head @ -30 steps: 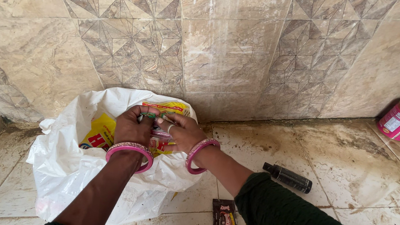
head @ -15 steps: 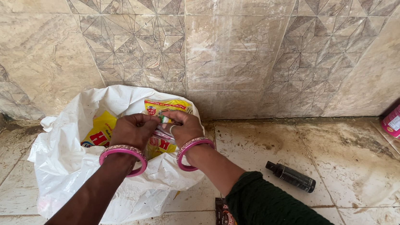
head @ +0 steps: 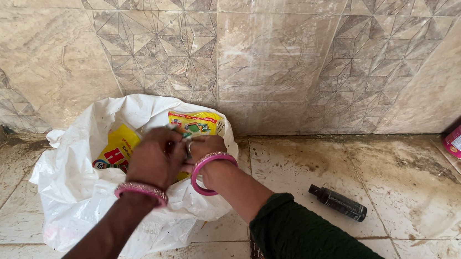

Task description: The person sorts through various plastic food wrappers and packets on a tiled floor by hand, placing some items into a large white plastic bag and moving others around the floor.

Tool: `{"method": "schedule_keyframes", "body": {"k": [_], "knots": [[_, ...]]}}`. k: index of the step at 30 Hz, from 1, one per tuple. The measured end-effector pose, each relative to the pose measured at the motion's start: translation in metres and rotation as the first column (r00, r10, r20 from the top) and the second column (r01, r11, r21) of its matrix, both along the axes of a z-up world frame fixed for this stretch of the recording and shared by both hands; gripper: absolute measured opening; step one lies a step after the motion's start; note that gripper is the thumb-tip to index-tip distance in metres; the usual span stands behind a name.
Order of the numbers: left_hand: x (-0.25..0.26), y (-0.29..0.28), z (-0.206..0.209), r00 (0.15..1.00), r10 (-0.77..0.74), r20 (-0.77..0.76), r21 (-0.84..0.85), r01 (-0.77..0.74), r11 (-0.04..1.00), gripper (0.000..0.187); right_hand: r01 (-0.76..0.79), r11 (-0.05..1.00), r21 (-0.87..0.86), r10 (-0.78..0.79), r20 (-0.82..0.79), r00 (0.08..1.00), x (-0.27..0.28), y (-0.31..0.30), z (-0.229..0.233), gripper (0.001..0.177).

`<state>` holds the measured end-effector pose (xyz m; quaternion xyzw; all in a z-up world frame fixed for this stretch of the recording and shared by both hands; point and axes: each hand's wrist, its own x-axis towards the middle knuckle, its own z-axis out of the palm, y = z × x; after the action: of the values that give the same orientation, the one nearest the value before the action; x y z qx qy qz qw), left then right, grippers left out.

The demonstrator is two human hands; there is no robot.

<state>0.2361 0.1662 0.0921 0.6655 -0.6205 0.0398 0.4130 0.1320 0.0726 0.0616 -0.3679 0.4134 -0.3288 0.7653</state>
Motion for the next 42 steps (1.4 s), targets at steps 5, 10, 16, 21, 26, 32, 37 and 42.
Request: {"method": "schedule_keyframes", "body": {"k": [5, 10, 16, 21, 26, 32, 37, 42], "knots": [[0.002, -0.001, -0.001, 0.993, -0.049, 0.108, 0.060, 0.043, 0.997, 0.045, -0.056, 0.995, -0.078, 0.044, -0.153, 0.987, 0.012, -0.007, -0.004, 0.022], [0.011, -0.005, 0.003, 0.990, 0.040, 0.137, 0.227, -0.071, 0.971, 0.034, -0.198, 0.949, -0.247, 0.116, -0.310, 0.944, 0.013, 0.002, -0.002, 0.019], [0.041, -0.007, -0.014, 0.938, 0.102, 0.333, 0.012, -0.113, 0.994, 0.037, -0.471, 0.613, -0.634, 0.039, -0.572, 0.820, -0.007, 0.015, 0.002, 0.028], [0.055, 0.004, -0.055, 0.952, -0.002, 0.306, 0.684, -0.218, 0.696, 0.041, -0.822, 0.286, -0.492, 0.032, -0.853, 0.521, -0.034, 0.032, 0.021, 0.054], [0.063, 0.027, -0.087, 0.969, -0.113, 0.219, 0.847, -0.131, 0.515, 0.037, -0.934, -0.010, -0.357, -0.087, -0.930, 0.357, -0.034, 0.034, 0.003, 0.063], [0.064, 0.005, -0.055, 0.993, 0.033, 0.116, 0.621, -0.098, 0.778, 0.035, -0.904, -0.008, -0.428, -0.267, -0.870, 0.414, -0.026, 0.024, -0.017, 0.033], [0.034, -0.006, -0.029, 0.991, -0.027, 0.131, 0.630, -0.062, 0.774, 0.027, -0.897, 0.133, -0.422, -0.245, -0.891, 0.383, -0.040, 0.036, 0.028, 0.059], [0.015, -0.027, -0.017, 0.981, -0.092, 0.170, 0.589, -0.026, 0.808, 0.053, -0.815, 0.327, -0.479, -0.384, -0.855, 0.349, -0.060, 0.041, 0.056, 0.100]]}}
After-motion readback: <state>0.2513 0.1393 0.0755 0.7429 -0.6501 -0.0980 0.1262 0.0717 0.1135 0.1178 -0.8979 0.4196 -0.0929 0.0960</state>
